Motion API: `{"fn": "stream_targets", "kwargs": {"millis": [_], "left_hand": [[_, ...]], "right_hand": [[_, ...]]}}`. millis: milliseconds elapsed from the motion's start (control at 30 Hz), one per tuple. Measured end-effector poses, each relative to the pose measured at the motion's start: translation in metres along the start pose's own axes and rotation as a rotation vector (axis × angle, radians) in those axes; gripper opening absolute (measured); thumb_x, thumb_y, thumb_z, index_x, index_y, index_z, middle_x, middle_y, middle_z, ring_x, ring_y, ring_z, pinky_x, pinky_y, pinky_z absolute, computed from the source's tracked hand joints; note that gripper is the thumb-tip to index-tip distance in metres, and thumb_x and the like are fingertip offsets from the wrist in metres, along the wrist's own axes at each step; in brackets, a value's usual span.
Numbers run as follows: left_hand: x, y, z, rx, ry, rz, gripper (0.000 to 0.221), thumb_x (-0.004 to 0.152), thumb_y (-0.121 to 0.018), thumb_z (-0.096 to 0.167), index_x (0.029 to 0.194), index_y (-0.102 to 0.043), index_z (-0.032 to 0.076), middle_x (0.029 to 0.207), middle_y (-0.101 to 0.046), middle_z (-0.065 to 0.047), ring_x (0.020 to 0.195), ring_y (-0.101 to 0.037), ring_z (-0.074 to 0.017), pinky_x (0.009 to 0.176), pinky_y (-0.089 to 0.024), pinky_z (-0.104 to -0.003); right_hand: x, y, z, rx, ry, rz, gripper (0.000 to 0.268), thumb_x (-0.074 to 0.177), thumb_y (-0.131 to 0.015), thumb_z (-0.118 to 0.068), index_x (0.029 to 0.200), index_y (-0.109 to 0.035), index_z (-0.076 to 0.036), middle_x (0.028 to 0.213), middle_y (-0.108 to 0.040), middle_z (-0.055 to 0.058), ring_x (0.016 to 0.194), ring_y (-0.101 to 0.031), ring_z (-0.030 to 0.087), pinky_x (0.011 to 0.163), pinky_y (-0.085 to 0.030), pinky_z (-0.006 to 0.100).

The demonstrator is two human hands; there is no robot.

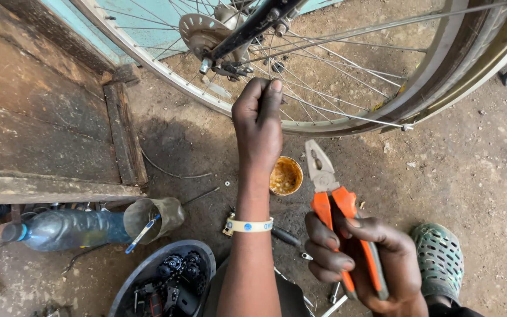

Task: Repairing a bicycle wheel by threading a cable through a small component and using pliers

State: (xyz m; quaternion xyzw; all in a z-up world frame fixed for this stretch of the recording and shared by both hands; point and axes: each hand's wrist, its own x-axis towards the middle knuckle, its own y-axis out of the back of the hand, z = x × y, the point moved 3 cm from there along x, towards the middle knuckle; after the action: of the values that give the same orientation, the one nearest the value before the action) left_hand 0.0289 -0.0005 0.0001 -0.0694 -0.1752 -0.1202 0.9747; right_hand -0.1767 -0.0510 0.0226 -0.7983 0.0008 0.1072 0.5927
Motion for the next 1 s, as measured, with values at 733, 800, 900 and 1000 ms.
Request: {"fn": "stream_targets", "kwargs": {"millis": [733, 800, 900, 1000], "left_hand": [[0.002, -0.014, 0.011, -0.003, -0.058, -0.069, 0.038, 0.098, -0.056, 0.019, 0.068, -0.032, 0.016, 0.063, -0.028, 0.005, 0.063, -0.027, -0.0069, 0.056, -0.027, -0.030], [0.002, -0.014, 0.012, 0.010, -0.057, -0.058, 0.040, 0.097, -0.056, 0.017, 0.068, -0.030, 0.016, 0.064, -0.026, 0.006, 0.064, -0.026, -0.0070, 0.057, -0.026, -0.031], [0.002, -0.014, 0.012, 0.004, -0.058, -0.064, 0.040, 0.098, -0.056, 0.018, 0.068, -0.030, 0.016, 0.064, -0.025, 0.006, 0.064, -0.025, -0.0067, 0.056, -0.026, -0.030], [0.001, -0.014, 0.014, 0.058, -0.058, -0.060, 0.039, 0.098, -0.056, 0.020, 0.068, -0.031, 0.016, 0.064, -0.026, 0.006, 0.064, -0.025, -0.0070, 0.056, -0.026, -0.031]], "right_hand": [[0.034, 0.030, -0.033, -1.141, 0.314, 0.600, 0.049, 0.083, -0.067, -0.015, 0.130, -0.069, -0.003, 0.108, -0.079, 0.011, 0.086, -0.059, 0.014, 0.071, -0.041, 0.027], [0.036, 0.030, -0.036, -1.257, 0.329, 0.599, 0.042, 0.084, -0.069, -0.013, 0.125, -0.073, -0.007, 0.102, -0.072, 0.000, 0.080, -0.054, 0.010, 0.068, -0.042, 0.026], [0.037, 0.032, -0.037, -1.294, 0.356, 0.583, 0.038, 0.085, -0.069, -0.014, 0.122, -0.073, -0.006, 0.105, -0.072, 0.001, 0.082, -0.055, 0.010, 0.070, -0.043, 0.025], [0.037, 0.030, -0.037, -1.299, 0.380, 0.614, 0.033, 0.086, -0.067, -0.015, 0.118, -0.072, -0.006, 0.121, -0.075, 0.003, 0.098, -0.062, 0.011, 0.080, -0.048, 0.027]]}}
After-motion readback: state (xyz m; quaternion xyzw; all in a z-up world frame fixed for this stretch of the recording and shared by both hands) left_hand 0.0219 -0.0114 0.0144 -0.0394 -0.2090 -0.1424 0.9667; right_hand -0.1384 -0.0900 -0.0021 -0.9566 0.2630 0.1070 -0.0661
